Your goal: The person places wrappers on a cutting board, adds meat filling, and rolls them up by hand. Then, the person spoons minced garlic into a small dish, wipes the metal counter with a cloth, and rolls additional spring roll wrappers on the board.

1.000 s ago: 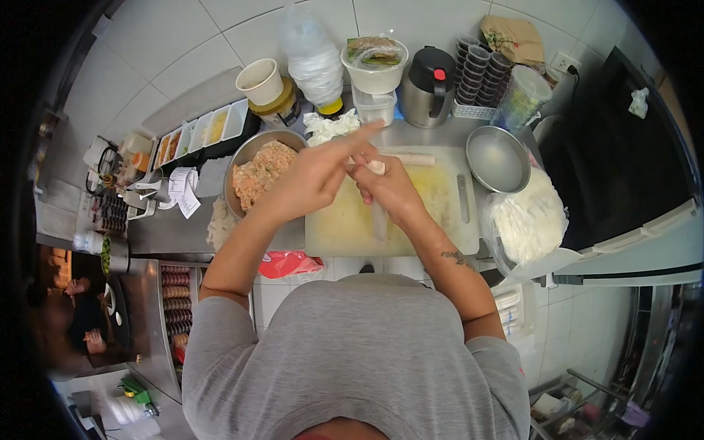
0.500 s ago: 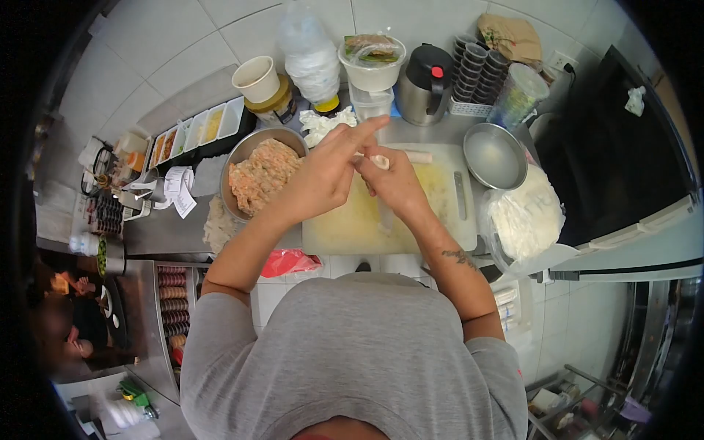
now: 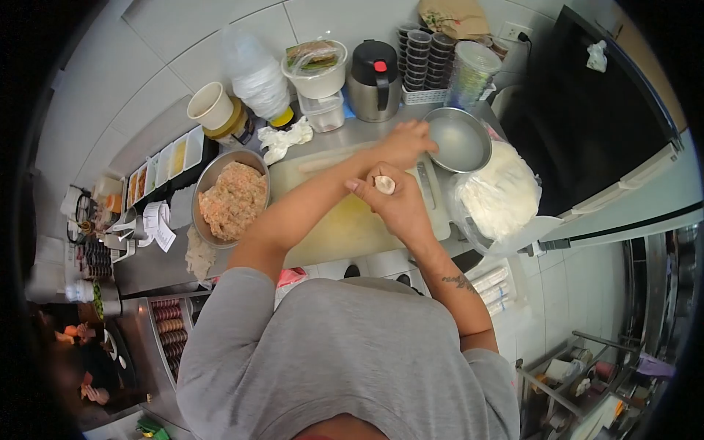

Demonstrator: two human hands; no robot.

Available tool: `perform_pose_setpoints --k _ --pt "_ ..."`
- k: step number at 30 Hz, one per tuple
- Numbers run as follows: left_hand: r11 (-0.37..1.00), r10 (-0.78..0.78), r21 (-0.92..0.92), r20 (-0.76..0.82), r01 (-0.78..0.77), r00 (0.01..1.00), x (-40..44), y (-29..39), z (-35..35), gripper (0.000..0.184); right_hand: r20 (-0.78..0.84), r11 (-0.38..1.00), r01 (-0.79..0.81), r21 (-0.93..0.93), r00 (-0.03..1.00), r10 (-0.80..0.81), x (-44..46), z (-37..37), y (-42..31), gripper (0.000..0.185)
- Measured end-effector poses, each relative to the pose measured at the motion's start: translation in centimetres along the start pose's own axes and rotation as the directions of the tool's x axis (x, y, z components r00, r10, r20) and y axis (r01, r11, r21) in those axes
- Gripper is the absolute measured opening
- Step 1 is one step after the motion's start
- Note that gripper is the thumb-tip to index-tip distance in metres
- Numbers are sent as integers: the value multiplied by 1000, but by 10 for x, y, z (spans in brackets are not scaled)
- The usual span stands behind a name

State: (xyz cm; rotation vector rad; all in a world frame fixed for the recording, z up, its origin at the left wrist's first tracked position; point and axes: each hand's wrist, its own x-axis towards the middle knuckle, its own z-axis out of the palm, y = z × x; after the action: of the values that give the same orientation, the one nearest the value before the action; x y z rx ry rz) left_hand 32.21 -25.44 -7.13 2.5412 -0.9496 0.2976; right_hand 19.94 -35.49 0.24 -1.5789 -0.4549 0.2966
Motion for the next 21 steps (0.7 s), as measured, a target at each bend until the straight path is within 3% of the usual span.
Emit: perform_pose_setpoints --k 2,5,8,9,11,13,16,19,21 --pt "990 15 134 143 -35 990 17 8 24 33 -36 999 44 -25 998 -44 0 -6 7 32" --pt "946 -4 318 202 -62 979 33 7 41 24 -82 998 51 -27 995 -53 4 -14 12 31" --pt "974 -207 107 64 199 976 39 6 22 25 -113 999 17 50 994 -11 9 -14 12 31" --pt "966 -218 -145 -14 214 976 34 4 11 26 -125 999 29 41 992 -24 11 -13 16 31" --pt "787 -292 -600 -155 145 944 16 -7 -24 28 -122 999 43 0 992 -43 17 -15 17 30" --pt "780 -262 -626 -353 -19 898 -19 15 -76 33 -83 998 34 -58 996 -39 22 -14 16 29" --pt "889 -204 -457 -467 -38 861 -73 36 -105 32 105 998 1 61 994 -8 25 0 19 26" --pt "980 -117 -197 -470 25 875 -107 66 -122 32 59 998 -3 64 998 -1 33 15 13 21" --pt "997 -76 -49 -517 60 852 -117 73 -122 32 125 998 11 68 992 -19 41 19 18 18"
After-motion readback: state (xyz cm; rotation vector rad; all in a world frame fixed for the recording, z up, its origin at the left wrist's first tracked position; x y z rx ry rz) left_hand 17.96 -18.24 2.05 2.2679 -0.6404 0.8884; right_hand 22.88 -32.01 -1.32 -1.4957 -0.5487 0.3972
